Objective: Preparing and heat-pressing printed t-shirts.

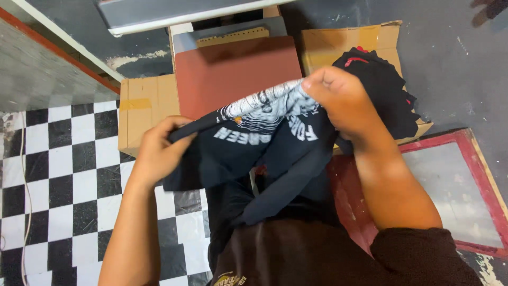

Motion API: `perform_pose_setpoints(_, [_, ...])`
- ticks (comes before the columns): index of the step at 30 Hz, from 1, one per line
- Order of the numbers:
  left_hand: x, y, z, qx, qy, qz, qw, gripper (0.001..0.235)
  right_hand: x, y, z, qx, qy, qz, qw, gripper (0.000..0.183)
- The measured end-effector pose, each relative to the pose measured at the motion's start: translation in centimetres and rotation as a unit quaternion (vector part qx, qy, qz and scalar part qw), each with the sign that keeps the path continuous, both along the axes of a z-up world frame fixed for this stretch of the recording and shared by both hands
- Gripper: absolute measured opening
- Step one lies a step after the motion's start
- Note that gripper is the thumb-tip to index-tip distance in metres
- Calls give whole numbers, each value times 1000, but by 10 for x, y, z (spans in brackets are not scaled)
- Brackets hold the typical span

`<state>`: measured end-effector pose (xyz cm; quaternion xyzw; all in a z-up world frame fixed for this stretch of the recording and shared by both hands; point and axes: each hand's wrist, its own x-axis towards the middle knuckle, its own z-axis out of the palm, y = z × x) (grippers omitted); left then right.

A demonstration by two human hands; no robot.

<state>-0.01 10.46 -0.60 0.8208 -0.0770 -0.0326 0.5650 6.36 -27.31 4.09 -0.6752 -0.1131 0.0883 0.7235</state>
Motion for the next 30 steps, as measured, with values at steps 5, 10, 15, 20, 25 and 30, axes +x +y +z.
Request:
perform_pose_setpoints(5, [-14,17,-5,-56,-43,134,988,15,-17,-11,-6,-151,-20,7,988,13])
perform_pose_setpoints(10, [-28,1,18,-202,-31,218,954,19,-24,-16,-13,-215,-115,4,970,14])
perform_pose_setpoints(15, [-52,-23,37,-411,-84,221,880,33,-37,-16,-10,-274,-138,59,950,17])
perform_pose_setpoints(20, [-43,-26,40,-447,-43,212,868,40,-35,-20,-30,-223,-204,68,951,10])
perform_pose_setpoints(25, [-31,-1,5,-513,18,177,840,35,-9,-10,-46,-182,-162,40,969,9])
perform_pose_setpoints(30, [-4,12,-34,-486,46,181,854,32,39,1,-53,-101,-49,107,988,10])
